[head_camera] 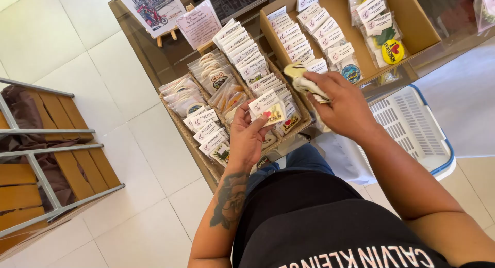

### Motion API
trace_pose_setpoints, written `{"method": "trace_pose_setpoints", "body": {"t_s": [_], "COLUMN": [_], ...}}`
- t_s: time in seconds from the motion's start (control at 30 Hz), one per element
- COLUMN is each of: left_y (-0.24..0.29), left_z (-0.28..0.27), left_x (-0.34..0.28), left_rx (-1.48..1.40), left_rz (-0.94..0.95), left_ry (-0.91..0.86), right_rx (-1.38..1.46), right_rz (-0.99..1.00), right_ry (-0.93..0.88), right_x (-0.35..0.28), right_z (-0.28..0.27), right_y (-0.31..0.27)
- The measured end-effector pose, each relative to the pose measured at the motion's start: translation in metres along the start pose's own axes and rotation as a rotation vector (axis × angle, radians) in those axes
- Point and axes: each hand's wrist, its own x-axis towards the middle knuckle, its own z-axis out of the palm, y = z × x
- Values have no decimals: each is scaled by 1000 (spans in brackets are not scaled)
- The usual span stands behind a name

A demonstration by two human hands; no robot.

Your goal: Organizing and tidying small packaged souvenir patches in a display box at a store.

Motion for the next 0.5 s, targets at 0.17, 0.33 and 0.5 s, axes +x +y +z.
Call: {"method": "trace_pose_setpoints", "body": {"t_s": [0.17,0.33,0.5], "left_y": [-6,6,5], "left_z": [-4,-4,-16], "left_x": [1,-5,2], "left_rx": [6,-46,-45], "left_rz": [-30,-1,49], "left_ry": [5,38,56], "right_rx": [2,-133,-93], "right_rz": [-200,-319,-286], "right_ry": [-219,-260,-182], "right_x": [-8,0,1], "right_z": [13,18,5], "right_y": [-29,-9,-24]}}
